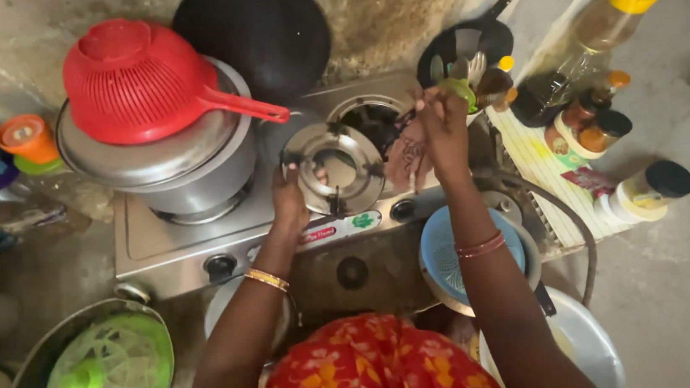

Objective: The recorder cleans the burner caps of a gas stove and then washes rice or grains.

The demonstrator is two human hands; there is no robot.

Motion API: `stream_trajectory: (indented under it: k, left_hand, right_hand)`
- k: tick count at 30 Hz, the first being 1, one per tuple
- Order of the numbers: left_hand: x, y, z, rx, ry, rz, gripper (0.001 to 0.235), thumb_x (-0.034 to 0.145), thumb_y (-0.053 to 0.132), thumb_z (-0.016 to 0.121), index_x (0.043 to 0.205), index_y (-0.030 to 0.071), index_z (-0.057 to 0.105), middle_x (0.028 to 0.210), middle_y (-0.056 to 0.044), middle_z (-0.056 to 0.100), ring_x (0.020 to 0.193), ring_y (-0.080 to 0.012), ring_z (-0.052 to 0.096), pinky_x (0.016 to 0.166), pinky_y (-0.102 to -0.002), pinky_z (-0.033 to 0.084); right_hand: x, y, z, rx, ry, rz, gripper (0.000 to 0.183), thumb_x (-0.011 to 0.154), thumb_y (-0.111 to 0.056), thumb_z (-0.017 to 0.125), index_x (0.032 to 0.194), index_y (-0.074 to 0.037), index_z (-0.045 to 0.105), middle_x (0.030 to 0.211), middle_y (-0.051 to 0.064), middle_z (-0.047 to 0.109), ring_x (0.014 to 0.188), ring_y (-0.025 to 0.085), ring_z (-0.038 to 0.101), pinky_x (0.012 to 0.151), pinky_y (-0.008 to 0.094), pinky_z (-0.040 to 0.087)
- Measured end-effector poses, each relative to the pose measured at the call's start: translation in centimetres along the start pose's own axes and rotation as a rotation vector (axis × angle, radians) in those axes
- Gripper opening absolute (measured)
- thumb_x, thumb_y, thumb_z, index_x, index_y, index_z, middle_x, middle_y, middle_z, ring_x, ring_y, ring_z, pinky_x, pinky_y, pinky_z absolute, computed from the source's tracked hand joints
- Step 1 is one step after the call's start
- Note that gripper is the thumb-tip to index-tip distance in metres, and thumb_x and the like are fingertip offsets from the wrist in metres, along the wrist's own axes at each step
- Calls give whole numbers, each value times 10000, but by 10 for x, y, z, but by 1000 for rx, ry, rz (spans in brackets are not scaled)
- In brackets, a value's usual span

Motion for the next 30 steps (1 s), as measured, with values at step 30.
stream_trajectory:
  k: [30]
  left_hand:
    - [-54,39,140,745,-789,265,307,842,164,724,1143,104,731,1063,-98,717,899,-293,669,761,-399,549]
  right_hand:
    - [-64,111,27,-772,-558,-22,219,886,-156,714,1101,-161,756,1028,168,675,927,359,676,823,419,550]
Point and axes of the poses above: each hand's wrist, its own x-axis towards the middle knuckle, its own z-axis out of the palm, y = z × x, the point moved 6 cm from there along x, towards the middle knuckle
